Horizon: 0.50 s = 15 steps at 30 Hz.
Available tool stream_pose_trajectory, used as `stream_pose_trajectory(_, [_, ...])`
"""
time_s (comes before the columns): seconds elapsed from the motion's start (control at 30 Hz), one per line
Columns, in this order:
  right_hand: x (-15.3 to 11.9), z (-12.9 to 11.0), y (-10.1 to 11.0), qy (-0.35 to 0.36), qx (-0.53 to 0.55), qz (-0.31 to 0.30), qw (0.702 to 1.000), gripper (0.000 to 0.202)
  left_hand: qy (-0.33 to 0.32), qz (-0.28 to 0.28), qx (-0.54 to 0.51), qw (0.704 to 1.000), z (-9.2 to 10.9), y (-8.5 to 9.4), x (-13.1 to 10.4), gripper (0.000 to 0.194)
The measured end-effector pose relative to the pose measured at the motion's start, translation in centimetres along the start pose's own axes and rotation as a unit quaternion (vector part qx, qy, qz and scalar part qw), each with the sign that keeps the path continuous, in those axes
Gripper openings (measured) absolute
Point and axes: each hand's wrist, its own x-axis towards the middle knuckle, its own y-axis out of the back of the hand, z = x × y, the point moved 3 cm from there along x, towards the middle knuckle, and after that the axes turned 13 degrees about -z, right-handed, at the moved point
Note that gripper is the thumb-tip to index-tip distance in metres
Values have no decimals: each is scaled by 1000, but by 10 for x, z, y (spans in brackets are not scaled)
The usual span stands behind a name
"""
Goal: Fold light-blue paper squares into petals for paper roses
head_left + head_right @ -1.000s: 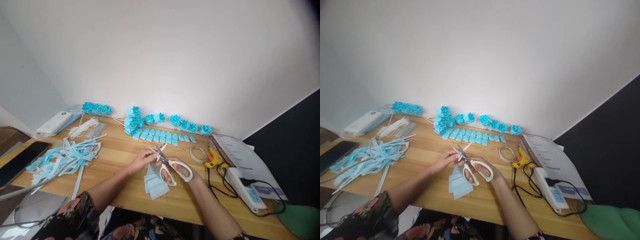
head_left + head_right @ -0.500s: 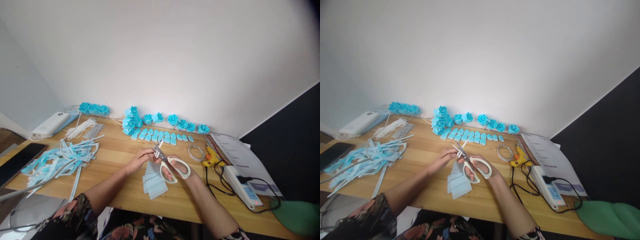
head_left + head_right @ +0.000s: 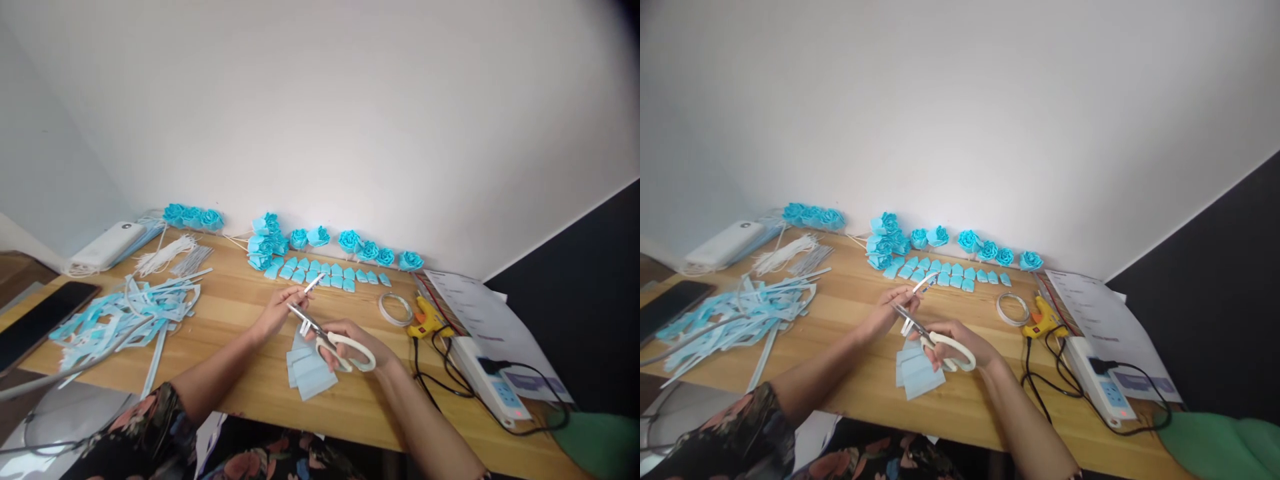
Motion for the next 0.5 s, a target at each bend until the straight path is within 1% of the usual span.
stream_pose_trajectory(0.1, [-4, -9, 5, 60, -11, 9, 998, 74, -29, 34, -59, 997, 2, 5, 3, 29])
stream_pose_trajectory(0.23, [-10, -16, 12, 78, -29, 26, 996, 68, -60, 28, -117, 991, 7, 6, 4, 30])
stream_pose_trajectory(0.33, [-10, -17, 12, 88, -39, 21, 995, 64, -52, 16, -140, 989, 7, 4, 4, 36])
stream_pose_trajectory(0.4, [-9, -15, 10, 82, -43, 12, 996, 64, -38, 9, -148, 988, 5, 4, 4, 39])
stream_pose_trajectory(0.5, [-8, -12, 9, 73, -40, 6, 997, 64, -21, -2, -132, 991, 0, 4, 4, 42])
